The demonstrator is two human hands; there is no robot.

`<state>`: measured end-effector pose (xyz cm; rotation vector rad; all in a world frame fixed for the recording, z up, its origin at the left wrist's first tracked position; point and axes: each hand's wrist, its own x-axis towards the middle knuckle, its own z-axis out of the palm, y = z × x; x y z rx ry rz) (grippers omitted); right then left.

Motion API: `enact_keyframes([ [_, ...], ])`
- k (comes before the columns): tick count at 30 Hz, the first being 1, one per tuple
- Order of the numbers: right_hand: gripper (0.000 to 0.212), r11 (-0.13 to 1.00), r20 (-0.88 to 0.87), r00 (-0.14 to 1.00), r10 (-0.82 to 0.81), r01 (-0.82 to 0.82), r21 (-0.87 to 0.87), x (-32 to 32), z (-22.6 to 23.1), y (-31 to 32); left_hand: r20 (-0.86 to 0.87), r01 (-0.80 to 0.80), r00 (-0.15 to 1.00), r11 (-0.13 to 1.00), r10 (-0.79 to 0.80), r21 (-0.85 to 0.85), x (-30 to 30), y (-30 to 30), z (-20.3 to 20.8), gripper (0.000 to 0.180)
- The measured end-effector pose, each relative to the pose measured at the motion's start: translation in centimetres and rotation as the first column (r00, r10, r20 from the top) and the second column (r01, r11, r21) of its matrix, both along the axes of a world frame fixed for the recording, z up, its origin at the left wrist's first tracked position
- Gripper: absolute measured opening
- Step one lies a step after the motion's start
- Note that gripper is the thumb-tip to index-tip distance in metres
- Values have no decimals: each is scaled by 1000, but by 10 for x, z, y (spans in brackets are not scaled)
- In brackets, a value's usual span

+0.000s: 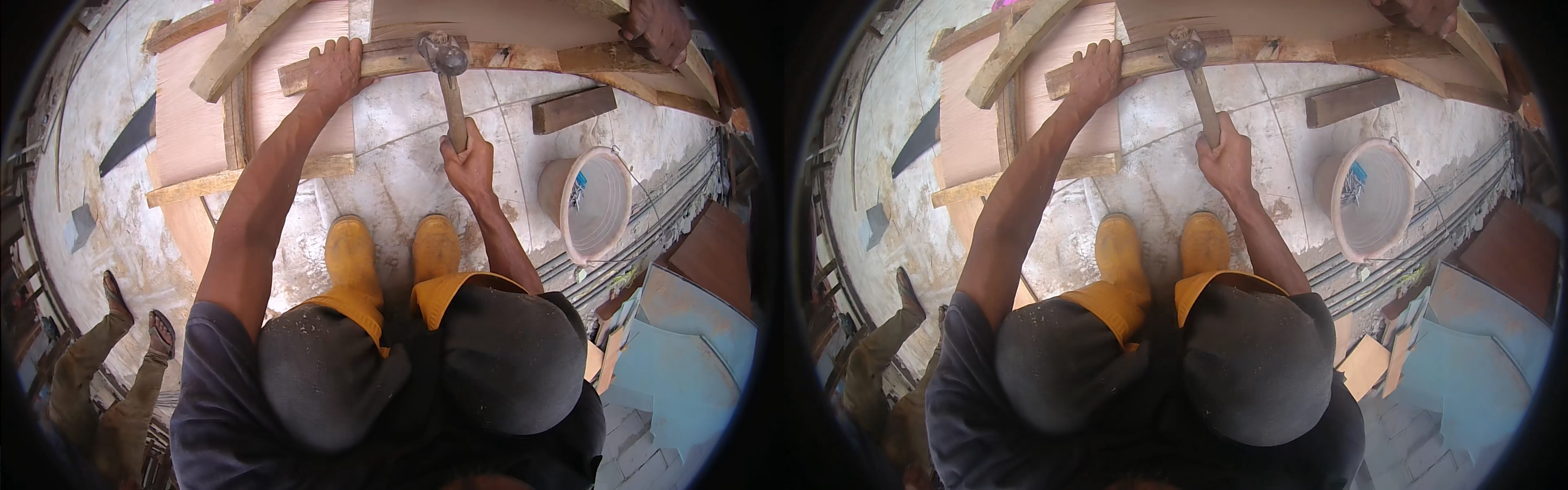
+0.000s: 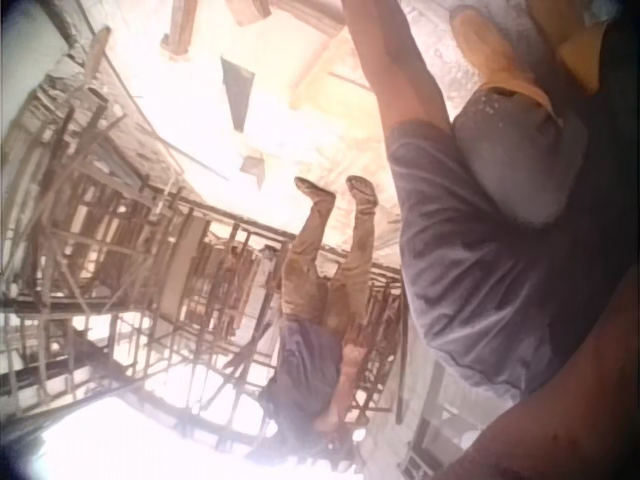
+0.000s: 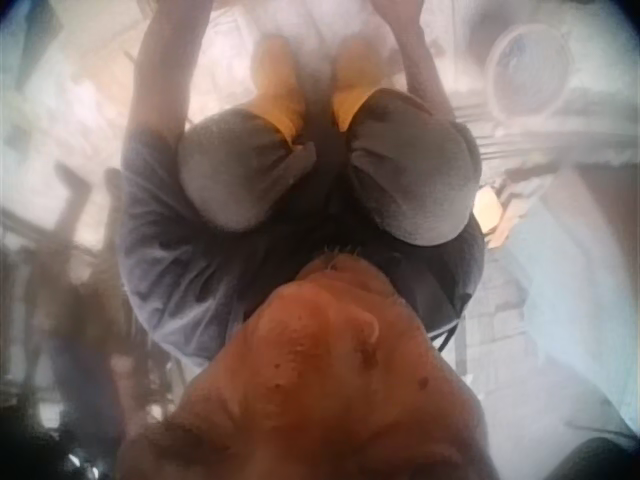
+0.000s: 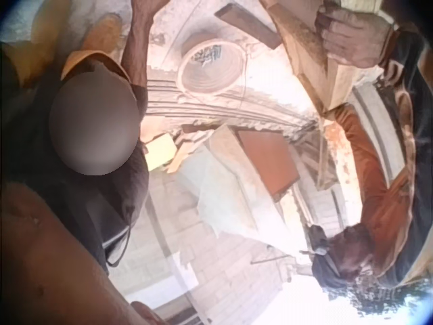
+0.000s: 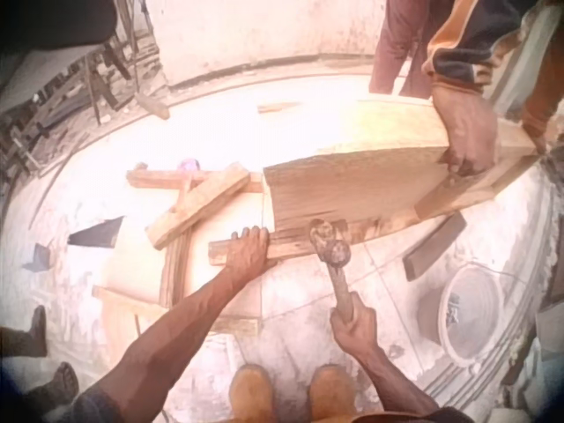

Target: The person hammers nails into wooden boards to assemble a large wooden structure on the floor, while others assist by holding the pieces in place.

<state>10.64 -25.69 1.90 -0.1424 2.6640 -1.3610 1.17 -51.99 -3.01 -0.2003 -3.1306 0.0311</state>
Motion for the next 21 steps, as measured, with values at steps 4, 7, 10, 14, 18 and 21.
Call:
enact_keyframes([
  [4,15,978,-285,955,-81,21,-210,22,24,12,6,5,1000,1000,-5,-2,10,-1,-2,67],
  [7,19,927,-455,890,-20,-154,-342,17,34,6,-7,-10,1000,1000,10,-2,9,-4,-1,67],
  [10,9,965,-169,980,-106,60,-255,21,-34,20,-14,26,1000,999,-26,34,-5,21,4,66],
  [14,16,999,94,995,22,-20,-26,9,-39,10,28,-8,1000,1000,9,-11,-1,10,3,68],
  [18,17,988,317,946,-75,114,-107,27,-29,8,79,-65,995,997,61,51,7,-1,11,67],
  [21,19,962,339,924,-180,237,-136,31,-54,29,116,-15,993,990,-1,138,1,6,15,69],
])
